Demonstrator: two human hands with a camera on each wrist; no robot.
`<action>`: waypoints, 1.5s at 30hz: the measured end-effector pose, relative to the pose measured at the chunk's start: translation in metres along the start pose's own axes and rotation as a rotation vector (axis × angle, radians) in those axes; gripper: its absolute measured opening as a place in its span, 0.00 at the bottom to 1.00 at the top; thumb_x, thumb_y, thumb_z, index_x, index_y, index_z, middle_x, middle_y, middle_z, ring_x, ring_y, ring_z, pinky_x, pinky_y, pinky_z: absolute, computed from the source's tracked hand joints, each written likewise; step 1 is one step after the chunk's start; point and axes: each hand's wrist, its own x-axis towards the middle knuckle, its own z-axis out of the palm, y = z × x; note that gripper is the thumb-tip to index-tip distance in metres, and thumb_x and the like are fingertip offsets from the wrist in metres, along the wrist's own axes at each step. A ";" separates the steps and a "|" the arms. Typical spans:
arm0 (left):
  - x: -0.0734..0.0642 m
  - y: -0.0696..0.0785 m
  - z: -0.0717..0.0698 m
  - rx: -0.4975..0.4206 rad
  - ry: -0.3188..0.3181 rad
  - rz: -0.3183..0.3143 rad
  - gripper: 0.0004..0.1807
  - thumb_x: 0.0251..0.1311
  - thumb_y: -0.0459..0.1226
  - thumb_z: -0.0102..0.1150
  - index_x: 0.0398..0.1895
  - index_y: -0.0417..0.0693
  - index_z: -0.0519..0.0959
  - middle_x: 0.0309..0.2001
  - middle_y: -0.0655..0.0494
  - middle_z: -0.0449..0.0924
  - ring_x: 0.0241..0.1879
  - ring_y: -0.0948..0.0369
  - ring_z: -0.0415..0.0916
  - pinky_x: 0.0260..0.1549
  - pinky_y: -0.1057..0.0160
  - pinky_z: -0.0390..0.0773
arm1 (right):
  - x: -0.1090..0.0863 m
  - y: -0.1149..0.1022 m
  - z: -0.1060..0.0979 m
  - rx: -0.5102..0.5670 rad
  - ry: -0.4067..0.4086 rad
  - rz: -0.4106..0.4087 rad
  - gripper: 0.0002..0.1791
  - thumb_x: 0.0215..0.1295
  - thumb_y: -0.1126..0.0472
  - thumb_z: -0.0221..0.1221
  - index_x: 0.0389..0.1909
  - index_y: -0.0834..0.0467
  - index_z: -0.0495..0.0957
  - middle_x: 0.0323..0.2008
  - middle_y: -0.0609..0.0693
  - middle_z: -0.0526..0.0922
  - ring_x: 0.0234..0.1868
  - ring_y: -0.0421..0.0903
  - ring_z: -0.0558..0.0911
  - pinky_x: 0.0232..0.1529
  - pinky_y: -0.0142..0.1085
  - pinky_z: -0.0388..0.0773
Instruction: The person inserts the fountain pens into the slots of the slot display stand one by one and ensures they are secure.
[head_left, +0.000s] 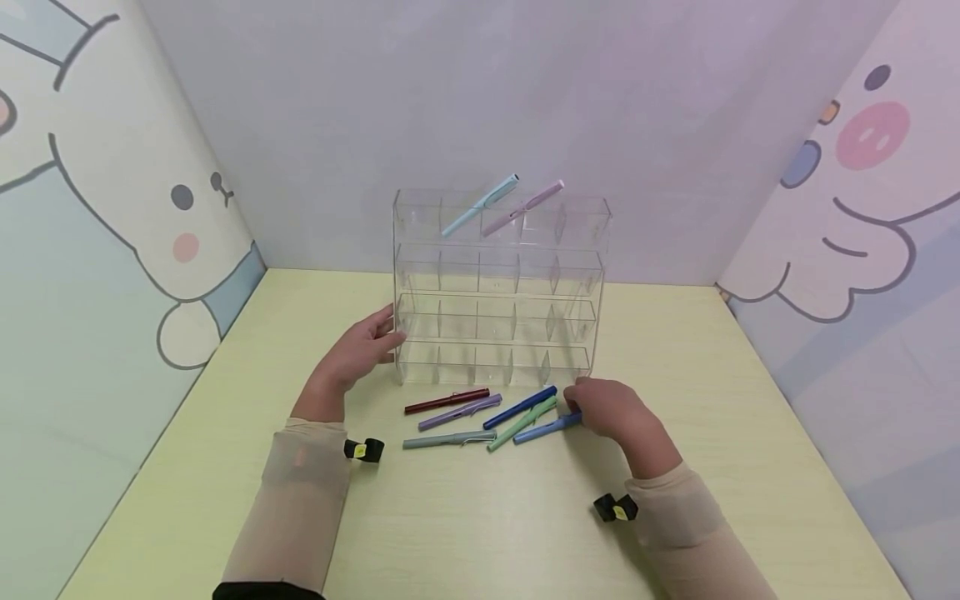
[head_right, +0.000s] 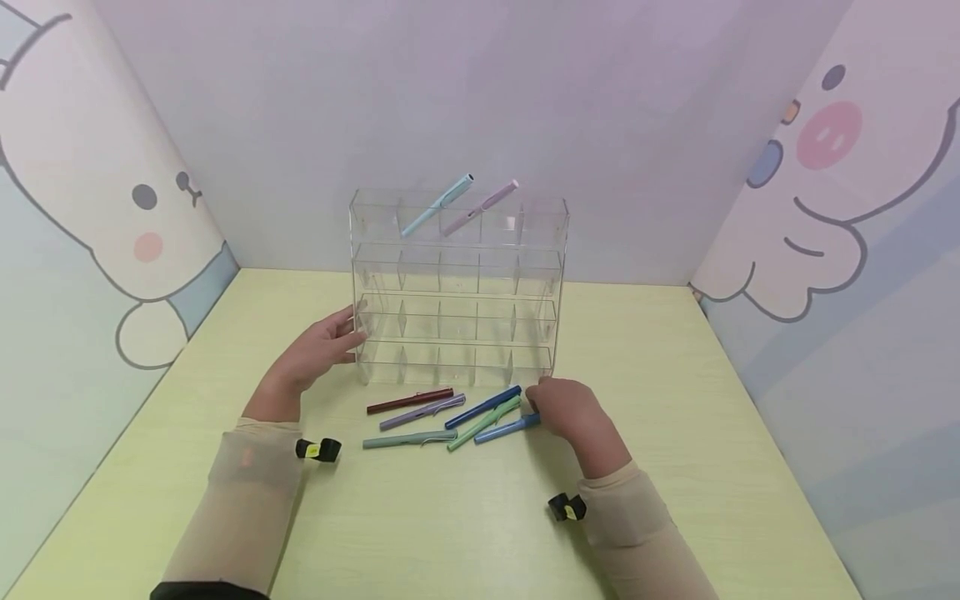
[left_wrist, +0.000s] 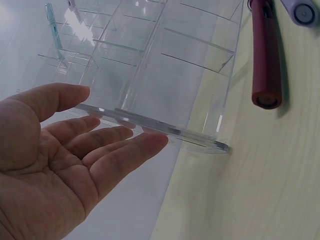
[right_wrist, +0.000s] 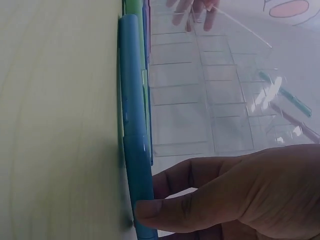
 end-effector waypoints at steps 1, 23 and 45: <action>0.000 0.000 0.000 0.002 -0.001 0.001 0.36 0.74 0.38 0.48 0.80 0.60 0.46 0.76 0.51 0.56 0.68 0.43 0.66 0.59 0.43 0.74 | -0.001 0.001 -0.001 -0.002 0.004 -0.008 0.13 0.62 0.72 0.57 0.27 0.50 0.76 0.26 0.44 0.71 0.24 0.43 0.67 0.25 0.35 0.66; -0.002 0.003 0.001 0.002 0.008 -0.019 0.37 0.73 0.42 0.52 0.79 0.65 0.47 0.76 0.52 0.55 0.68 0.45 0.66 0.58 0.45 0.75 | -0.012 0.028 -0.028 0.675 -0.056 -0.128 0.07 0.68 0.66 0.58 0.37 0.49 0.76 0.29 0.48 0.81 0.32 0.47 0.81 0.33 0.43 0.81; -0.003 0.000 0.000 0.002 -0.001 0.003 0.38 0.73 0.43 0.52 0.80 0.60 0.46 0.76 0.50 0.56 0.69 0.45 0.64 0.59 0.42 0.74 | -0.013 0.031 -0.033 1.237 0.148 -0.446 0.10 0.73 0.69 0.51 0.52 0.64 0.72 0.42 0.64 0.82 0.40 0.58 0.86 0.39 0.50 0.85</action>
